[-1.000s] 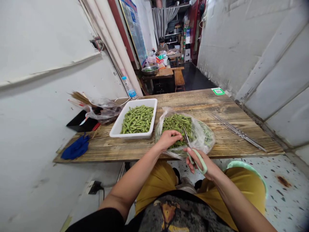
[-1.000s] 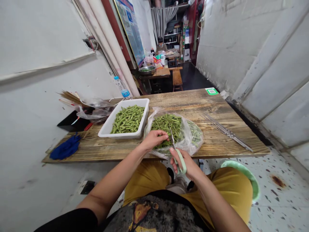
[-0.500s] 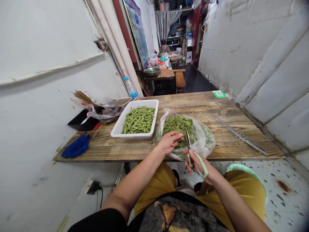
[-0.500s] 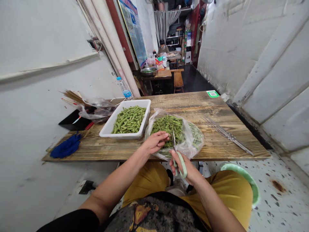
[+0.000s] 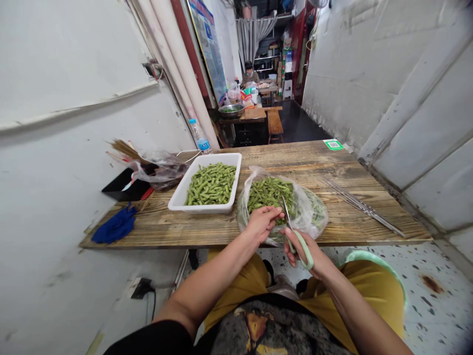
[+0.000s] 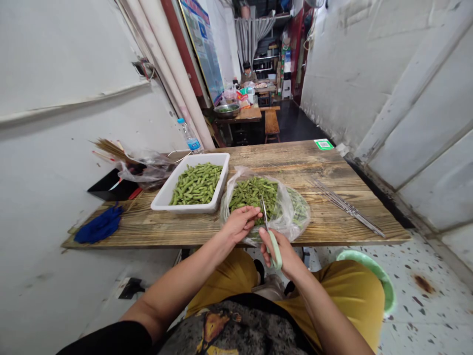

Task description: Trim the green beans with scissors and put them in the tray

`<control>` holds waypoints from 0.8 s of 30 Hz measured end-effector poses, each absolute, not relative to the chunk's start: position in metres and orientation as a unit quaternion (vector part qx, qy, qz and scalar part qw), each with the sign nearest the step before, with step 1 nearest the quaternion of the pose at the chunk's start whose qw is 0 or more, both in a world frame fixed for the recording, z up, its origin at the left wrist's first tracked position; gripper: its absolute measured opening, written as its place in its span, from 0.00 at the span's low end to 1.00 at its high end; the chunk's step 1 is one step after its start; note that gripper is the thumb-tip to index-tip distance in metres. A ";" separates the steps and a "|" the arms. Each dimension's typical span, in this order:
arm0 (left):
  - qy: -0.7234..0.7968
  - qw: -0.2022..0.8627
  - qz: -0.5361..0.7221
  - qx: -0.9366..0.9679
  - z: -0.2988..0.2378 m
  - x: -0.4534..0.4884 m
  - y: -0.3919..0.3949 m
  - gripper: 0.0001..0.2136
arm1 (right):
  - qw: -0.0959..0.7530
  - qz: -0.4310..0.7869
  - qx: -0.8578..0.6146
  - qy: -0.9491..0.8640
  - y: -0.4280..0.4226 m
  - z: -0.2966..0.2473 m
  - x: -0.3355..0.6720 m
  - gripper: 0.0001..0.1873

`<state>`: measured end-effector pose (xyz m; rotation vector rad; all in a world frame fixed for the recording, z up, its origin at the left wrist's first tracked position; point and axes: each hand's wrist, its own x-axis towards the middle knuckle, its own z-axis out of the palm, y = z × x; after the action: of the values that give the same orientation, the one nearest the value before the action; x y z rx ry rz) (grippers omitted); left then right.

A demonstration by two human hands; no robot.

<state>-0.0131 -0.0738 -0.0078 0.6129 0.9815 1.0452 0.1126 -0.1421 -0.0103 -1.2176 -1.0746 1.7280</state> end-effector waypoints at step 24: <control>0.542 0.031 0.141 0.828 -0.003 -0.029 -0.040 0.07 | 0.409 0.709 -0.468 -0.333 -0.144 -0.025 0.123 0.22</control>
<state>-0.0293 -0.0396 -0.0029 2.5515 1.6692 0.4333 0.1231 -0.1444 -0.0254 -1.1790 -0.8397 1.7871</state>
